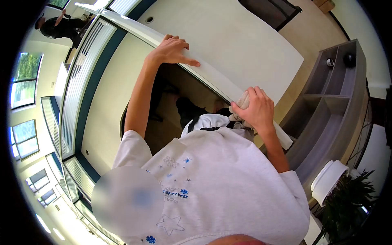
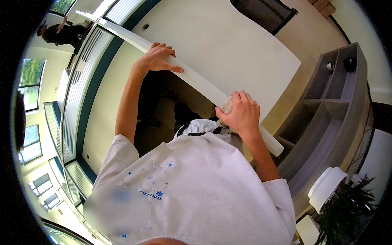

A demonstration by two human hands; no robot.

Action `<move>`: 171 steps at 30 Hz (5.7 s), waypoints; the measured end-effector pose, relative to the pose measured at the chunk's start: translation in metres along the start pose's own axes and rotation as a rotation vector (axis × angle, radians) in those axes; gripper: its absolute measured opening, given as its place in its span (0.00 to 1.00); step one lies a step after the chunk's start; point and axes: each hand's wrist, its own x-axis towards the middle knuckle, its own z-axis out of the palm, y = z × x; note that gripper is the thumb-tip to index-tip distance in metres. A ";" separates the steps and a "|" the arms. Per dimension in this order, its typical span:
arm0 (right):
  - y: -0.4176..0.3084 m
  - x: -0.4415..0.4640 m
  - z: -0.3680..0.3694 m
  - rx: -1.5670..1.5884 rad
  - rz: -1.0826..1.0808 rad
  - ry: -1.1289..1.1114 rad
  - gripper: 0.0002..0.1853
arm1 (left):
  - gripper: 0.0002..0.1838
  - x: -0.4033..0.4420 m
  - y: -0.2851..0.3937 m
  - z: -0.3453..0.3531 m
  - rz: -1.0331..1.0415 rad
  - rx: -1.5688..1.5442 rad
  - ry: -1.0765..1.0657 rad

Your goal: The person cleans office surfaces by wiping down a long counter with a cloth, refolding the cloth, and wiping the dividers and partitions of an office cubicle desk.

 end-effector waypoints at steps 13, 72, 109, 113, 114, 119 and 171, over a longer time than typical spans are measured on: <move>0.003 -0.002 0.001 0.044 0.028 0.021 0.27 | 0.53 0.020 0.009 -0.018 -0.052 0.047 -0.270; -0.007 -0.015 0.009 0.093 -0.003 0.150 0.33 | 0.16 0.057 -0.180 -0.012 -0.525 0.052 0.166; -0.082 0.065 0.049 -0.033 -0.127 0.114 0.40 | 0.36 0.062 -0.262 -0.004 -0.773 0.187 0.217; -0.045 0.031 0.031 -0.069 -0.131 0.063 0.45 | 0.38 0.070 -0.284 0.008 -0.862 0.081 0.210; -0.042 0.029 0.030 -0.073 -0.148 0.101 0.42 | 0.38 0.069 -0.271 -0.003 -0.897 0.086 0.151; -0.070 0.065 0.048 -0.035 -0.123 0.117 0.37 | 0.35 0.062 -0.207 -0.044 -1.038 0.013 0.096; -0.117 0.121 0.052 0.011 -0.196 0.075 0.38 | 0.41 0.062 -0.173 -0.069 -1.000 0.154 -0.138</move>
